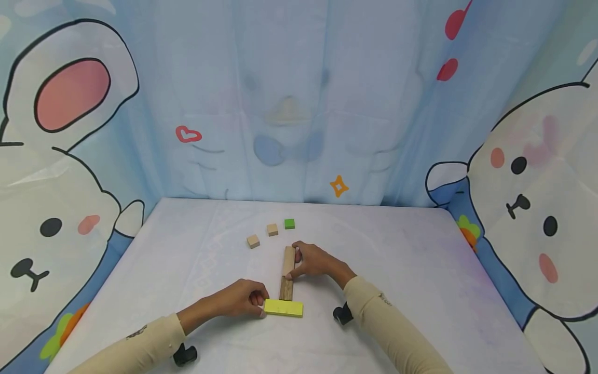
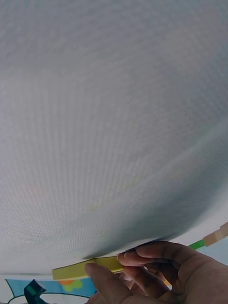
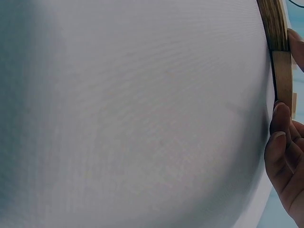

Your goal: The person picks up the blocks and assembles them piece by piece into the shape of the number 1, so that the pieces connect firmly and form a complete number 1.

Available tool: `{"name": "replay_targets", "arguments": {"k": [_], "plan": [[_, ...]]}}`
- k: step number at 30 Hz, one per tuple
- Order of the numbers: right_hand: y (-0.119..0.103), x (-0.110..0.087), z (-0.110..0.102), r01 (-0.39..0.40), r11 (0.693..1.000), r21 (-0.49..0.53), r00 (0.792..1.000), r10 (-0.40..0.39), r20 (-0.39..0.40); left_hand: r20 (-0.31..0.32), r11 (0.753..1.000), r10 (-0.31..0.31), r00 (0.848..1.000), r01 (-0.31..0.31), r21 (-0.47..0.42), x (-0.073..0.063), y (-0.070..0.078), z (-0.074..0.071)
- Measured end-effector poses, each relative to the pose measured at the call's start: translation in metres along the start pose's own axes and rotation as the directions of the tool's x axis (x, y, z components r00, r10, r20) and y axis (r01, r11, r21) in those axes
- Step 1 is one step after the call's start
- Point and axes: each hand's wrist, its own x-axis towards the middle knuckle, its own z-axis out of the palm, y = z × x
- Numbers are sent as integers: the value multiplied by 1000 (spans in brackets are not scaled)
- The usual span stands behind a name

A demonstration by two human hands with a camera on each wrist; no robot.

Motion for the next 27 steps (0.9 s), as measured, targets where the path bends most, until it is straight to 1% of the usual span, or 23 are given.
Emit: {"name": "replay_targets", "arguments": {"k": [9, 17, 21, 27], "plan": [[0, 1, 0, 15, 1000, -10, 1000, -15, 7, -3, 1000, 14, 1000, -14, 0, -1, 0, 0], [-1, 0, -1, 20, 1000, -13, 1000, -20, 1, -3, 1000, -7, 1000, 7, -4, -1, 1, 0], [1, 0, -2, 32, 999, -10, 999, -32, 5, -4, 1000, -5, 1000, 5, -4, -1, 2, 0], [1, 1, -2, 28, 1000, -14, 1000, -28, 14, -1, 1000, -5, 1000, 5, 1, 0, 1, 0]]}}
